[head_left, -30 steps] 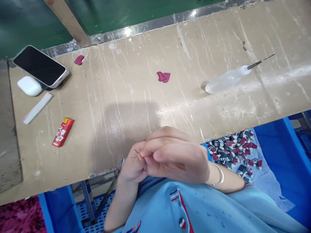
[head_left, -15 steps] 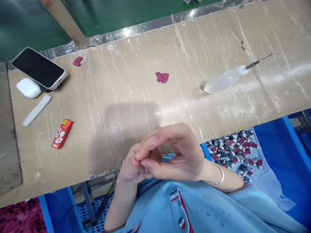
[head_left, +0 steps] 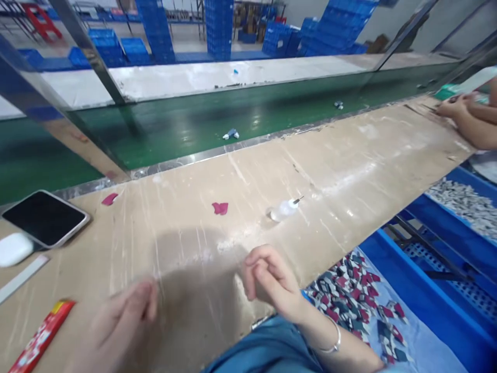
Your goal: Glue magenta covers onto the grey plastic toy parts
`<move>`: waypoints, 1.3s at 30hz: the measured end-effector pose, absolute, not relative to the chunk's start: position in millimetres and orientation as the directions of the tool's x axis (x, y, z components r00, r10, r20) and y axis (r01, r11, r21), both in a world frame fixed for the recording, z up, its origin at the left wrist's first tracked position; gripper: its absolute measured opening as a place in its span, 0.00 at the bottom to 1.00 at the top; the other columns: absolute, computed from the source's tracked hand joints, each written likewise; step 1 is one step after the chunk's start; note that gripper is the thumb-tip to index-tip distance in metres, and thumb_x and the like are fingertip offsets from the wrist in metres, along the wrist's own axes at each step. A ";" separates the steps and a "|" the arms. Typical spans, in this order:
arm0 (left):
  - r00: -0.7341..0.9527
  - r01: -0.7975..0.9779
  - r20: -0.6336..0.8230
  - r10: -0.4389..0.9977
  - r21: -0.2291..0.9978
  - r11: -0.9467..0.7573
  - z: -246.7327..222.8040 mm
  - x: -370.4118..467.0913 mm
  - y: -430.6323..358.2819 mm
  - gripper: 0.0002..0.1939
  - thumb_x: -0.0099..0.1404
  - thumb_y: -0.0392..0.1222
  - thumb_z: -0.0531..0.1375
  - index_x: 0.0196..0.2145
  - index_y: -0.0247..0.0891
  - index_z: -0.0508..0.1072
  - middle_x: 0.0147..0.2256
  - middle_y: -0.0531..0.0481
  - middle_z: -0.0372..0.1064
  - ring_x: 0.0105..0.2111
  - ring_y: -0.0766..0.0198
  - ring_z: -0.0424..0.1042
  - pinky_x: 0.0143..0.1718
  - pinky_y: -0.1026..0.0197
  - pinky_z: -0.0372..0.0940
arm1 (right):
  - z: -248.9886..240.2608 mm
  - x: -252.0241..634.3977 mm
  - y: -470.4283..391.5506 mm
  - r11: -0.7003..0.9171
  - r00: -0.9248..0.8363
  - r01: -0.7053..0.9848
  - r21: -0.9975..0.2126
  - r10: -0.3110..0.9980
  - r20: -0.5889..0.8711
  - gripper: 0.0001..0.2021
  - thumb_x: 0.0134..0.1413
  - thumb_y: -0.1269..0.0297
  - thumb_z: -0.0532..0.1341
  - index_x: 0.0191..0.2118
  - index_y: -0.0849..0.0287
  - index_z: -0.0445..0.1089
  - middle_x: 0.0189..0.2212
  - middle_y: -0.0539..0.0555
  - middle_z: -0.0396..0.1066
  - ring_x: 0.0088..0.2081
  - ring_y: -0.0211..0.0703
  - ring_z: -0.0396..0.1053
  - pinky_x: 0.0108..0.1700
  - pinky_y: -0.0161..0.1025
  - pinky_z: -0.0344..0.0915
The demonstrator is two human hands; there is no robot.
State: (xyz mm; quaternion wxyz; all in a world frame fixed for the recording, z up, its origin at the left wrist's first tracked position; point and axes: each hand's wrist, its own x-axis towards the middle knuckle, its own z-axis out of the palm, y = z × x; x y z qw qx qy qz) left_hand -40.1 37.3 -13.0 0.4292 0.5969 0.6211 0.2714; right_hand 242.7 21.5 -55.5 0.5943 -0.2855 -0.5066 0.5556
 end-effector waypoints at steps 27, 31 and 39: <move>0.239 0.882 -0.021 0.971 0.423 -0.208 -5.9 114.8 385.3 0.09 0.65 0.37 0.70 0.41 0.40 0.74 0.55 0.39 0.75 0.61 0.43 0.75 0.67 0.39 0.69 | -74.7 299.3 40.6 -0.312 -0.373 -0.917 0.247 0.891 -0.260 0.24 0.61 0.50 0.79 0.50 0.59 0.72 0.25 0.39 0.66 0.25 0.30 0.65 0.31 0.28 0.65; 0.121 0.781 0.084 0.989 0.607 -0.147 0.2 53.4 324.1 0.17 0.58 0.39 0.70 0.37 0.44 0.65 0.59 0.38 0.72 0.60 0.44 0.76 0.65 0.39 0.72 | -71.6 305.3 46.0 -0.321 -0.396 -0.901 0.291 0.883 -0.253 0.25 0.61 0.58 0.80 0.55 0.60 0.71 0.26 0.39 0.71 0.27 0.31 0.73 0.33 0.29 0.73; 0.059 0.418 -0.069 0.996 0.908 0.038 -15.7 -19.1 109.5 0.28 0.54 0.53 0.79 0.31 0.43 0.62 0.61 0.35 0.78 0.40 0.55 0.86 0.43 0.50 0.84 | -63.7 324.2 83.2 -0.369 -0.363 -0.929 0.027 0.895 -0.259 0.20 0.56 0.68 0.80 0.48 0.61 0.72 0.24 0.38 0.71 0.25 0.27 0.71 0.32 0.25 0.70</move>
